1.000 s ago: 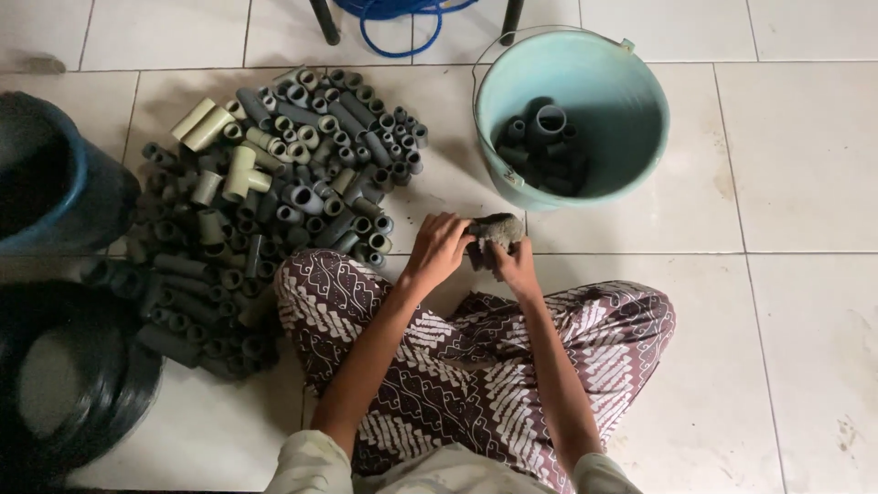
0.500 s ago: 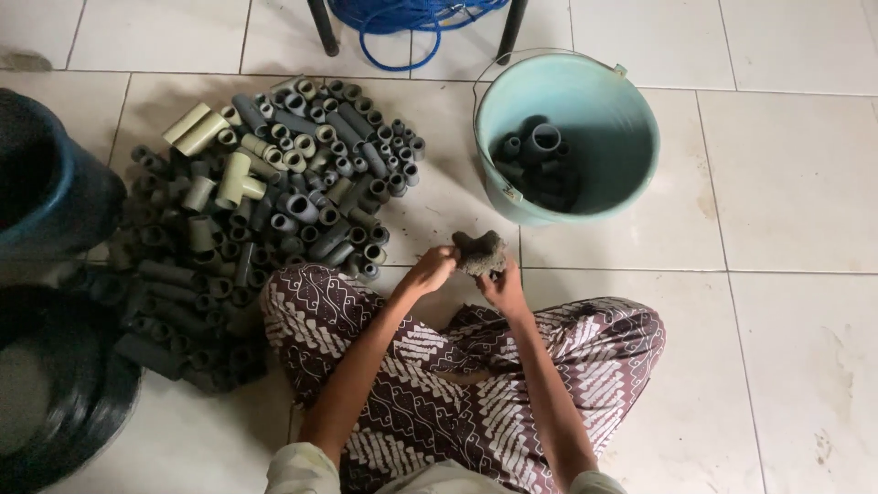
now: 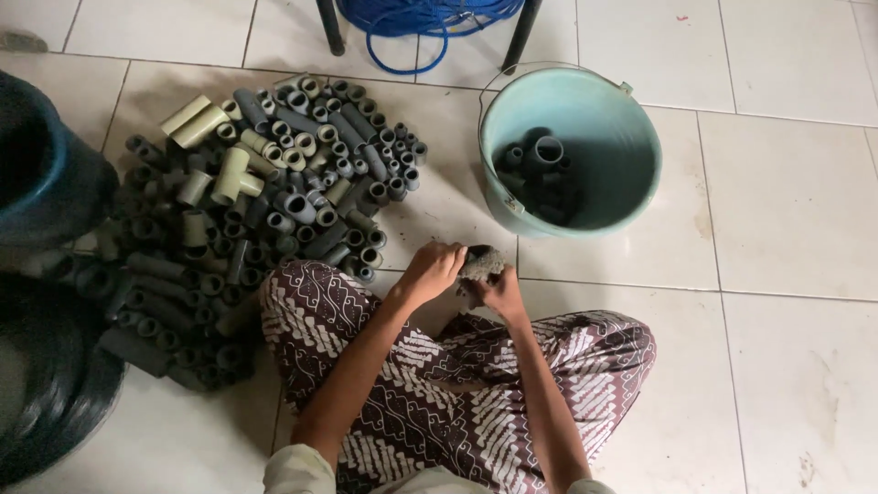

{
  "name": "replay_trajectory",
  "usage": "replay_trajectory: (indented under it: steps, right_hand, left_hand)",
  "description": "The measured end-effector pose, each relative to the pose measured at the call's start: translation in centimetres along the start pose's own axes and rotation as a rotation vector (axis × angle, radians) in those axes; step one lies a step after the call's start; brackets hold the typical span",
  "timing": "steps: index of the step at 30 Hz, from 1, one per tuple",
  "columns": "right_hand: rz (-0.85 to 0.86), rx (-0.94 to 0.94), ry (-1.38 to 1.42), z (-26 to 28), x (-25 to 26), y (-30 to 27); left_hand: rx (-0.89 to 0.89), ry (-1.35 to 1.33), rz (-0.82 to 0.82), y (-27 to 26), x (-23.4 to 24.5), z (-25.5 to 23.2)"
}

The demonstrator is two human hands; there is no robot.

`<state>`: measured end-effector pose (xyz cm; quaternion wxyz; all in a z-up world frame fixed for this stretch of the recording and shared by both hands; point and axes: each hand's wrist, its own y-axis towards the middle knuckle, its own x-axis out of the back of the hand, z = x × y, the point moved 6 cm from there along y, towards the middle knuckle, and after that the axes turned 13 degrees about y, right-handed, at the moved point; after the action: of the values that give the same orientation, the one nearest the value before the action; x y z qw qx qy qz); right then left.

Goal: Cleaning and inspecting PVC pipe fittings with a cloth before placing them into a bucket

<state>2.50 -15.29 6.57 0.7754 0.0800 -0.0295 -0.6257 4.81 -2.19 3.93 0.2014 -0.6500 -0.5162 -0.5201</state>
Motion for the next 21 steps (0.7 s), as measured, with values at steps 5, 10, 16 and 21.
replay_trajectory:
  steps: [5, 10, 16, 21]
  right_hand:
    - [-0.045, -0.17, 0.074, -7.4, 3.3, -0.2]
    - [0.083, -0.436, -0.299, -9.8, 2.7, -0.6]
    - [0.389, -0.605, -0.631, -4.9, 0.0, -0.2]
    - [-0.152, -0.349, -0.062, -4.0, 1.3, 0.1]
  left_hand:
    - [-0.064, -0.006, -0.019, -0.8, -1.1, -1.2]
    - [-0.199, 0.045, -0.079, -1.2, -2.7, -1.3]
    - [-0.173, 0.113, -0.17, -0.7, -2.8, -1.5]
    - [0.293, -0.11, -0.092, -0.4, -3.3, 1.5]
